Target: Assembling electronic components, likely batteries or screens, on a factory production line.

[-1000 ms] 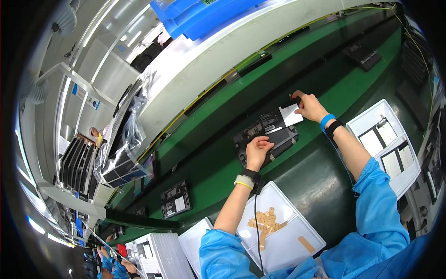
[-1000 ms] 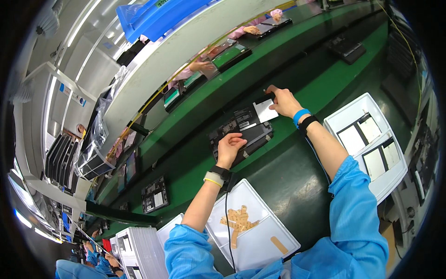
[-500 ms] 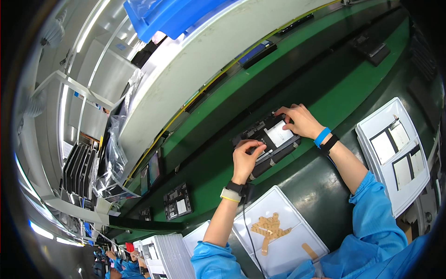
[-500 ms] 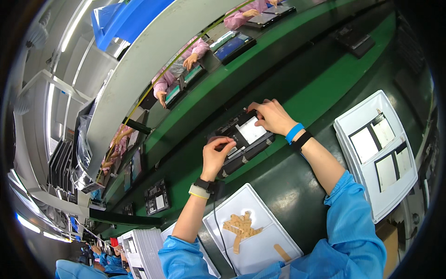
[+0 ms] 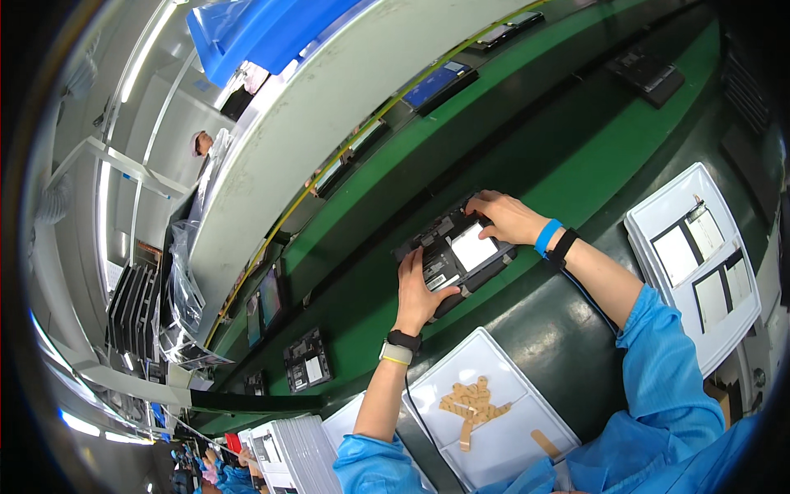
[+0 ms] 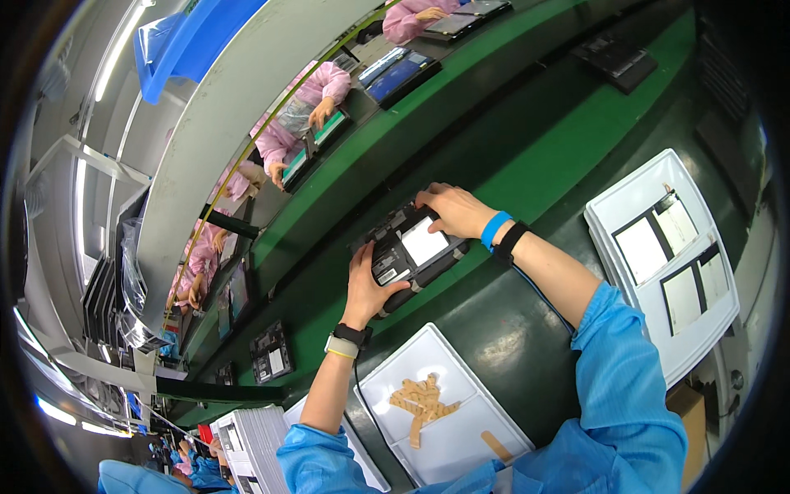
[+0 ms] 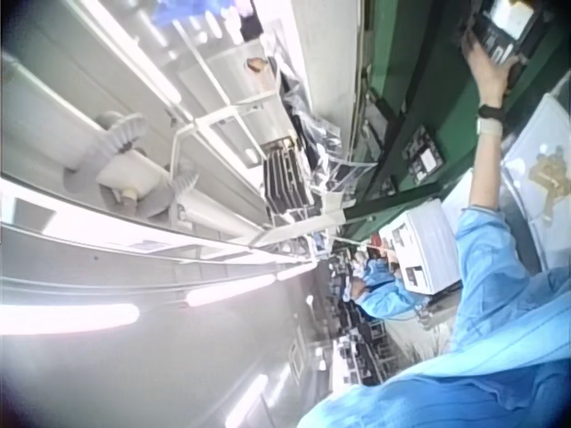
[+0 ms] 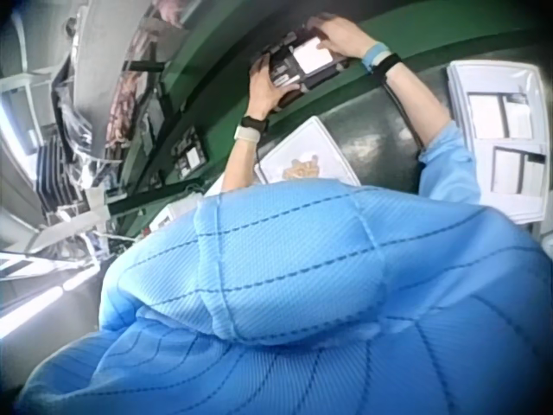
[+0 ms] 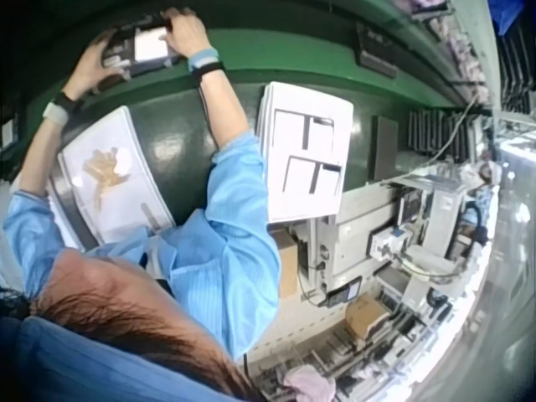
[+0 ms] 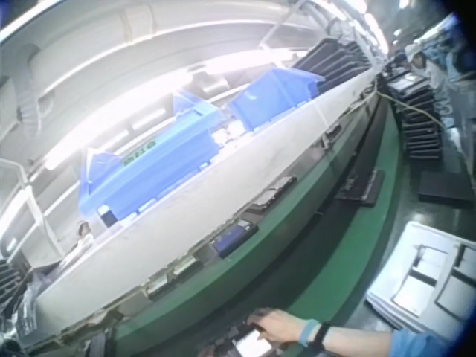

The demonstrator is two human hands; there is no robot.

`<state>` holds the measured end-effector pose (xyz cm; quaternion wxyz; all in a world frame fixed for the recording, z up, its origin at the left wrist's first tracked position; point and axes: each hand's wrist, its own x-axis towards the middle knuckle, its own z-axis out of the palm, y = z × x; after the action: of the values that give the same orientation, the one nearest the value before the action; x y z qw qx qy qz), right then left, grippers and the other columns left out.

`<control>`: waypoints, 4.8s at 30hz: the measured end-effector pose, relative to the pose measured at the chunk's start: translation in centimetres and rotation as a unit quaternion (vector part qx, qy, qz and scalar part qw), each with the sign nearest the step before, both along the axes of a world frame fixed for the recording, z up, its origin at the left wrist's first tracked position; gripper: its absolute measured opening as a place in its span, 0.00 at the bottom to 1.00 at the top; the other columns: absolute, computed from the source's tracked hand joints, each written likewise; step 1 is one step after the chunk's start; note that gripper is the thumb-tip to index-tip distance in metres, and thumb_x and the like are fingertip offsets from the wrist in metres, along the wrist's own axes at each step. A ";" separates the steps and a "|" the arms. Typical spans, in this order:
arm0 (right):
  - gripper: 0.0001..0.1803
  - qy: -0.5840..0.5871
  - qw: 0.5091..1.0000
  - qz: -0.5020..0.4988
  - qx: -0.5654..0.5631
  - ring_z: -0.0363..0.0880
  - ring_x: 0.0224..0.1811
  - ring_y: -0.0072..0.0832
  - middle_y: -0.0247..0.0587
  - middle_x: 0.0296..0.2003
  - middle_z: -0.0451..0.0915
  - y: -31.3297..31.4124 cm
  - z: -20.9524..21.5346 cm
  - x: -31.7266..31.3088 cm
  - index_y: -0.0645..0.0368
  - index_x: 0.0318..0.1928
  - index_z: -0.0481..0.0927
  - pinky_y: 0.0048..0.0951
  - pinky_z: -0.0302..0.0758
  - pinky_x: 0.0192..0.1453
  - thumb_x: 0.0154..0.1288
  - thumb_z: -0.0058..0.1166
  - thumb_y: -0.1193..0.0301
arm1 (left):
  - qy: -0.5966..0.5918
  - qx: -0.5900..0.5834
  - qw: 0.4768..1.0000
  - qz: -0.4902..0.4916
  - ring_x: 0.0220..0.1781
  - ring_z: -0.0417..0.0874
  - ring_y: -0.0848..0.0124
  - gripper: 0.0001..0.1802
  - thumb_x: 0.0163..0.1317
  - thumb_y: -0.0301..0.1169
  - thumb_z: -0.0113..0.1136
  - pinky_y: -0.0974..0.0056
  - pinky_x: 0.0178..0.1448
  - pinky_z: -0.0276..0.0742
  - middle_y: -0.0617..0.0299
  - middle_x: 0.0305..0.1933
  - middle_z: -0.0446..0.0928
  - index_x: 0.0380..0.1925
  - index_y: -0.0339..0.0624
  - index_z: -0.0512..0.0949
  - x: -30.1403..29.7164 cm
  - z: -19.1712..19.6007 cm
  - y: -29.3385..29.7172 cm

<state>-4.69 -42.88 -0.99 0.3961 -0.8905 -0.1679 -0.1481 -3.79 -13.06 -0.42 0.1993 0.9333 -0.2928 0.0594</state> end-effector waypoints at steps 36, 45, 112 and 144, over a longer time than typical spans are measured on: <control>0.59 -0.037 0.965 0.130 -0.224 0.58 0.79 0.62 0.65 0.76 0.62 2.6 -1.6 0.6 0.56 0.74 0.72 0.56 0.63 0.81 0.47 0.76 0.35 | 0.054 0.138 0.989 -0.002 0.86 0.52 0.41 0.68 0.40 0.60 0.85 0.44 0.87 0.54 0.35 0.84 0.52 0.78 0.37 0.65 0.5 0.7 6.6; 0.53 -0.029 0.935 0.109 -0.336 0.51 0.84 0.61 0.65 0.80 0.56 5.6 -0.4 -1.4 0.50 0.80 0.65 0.58 0.56 0.83 0.65 0.55 0.30 | 0.050 0.133 0.989 -0.030 0.90 0.39 0.43 0.62 0.68 0.68 0.57 0.45 0.90 0.41 0.33 0.87 0.42 0.82 0.28 0.49 -1.2 -3.0 5.2; 0.17 0.061 0.911 -0.013 0.407 0.86 0.44 0.20 0.38 0.49 0.88 7.7 -10.9 -5.4 0.59 0.64 0.81 0.20 0.73 0.46 0.84 0.50 0.67 | -0.240 -0.104 0.413 0.872 0.56 0.80 0.32 0.21 0.82 0.36 0.41 0.40 0.62 0.74 0.29 0.53 0.80 0.55 0.24 0.74 -72.4 -15.1 26.9; 0.16 0.078 0.914 -0.040 0.395 0.80 0.37 0.17 0.34 0.40 0.85 7.1 -9.3 -6.4 0.60 0.60 0.85 0.19 0.69 0.41 0.79 0.56 0.67 | 0.101 -0.120 0.303 0.940 0.66 0.75 0.38 0.26 0.67 0.34 0.56 0.43 0.75 0.68 0.32 0.63 0.74 0.61 0.27 0.75 -65.5 -27.6 31.7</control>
<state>-11.05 -35.76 -10.31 0.7215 -0.6759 -0.0284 -0.1477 -69.29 18.65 -28.01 0.1465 0.5404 0.8156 0.1462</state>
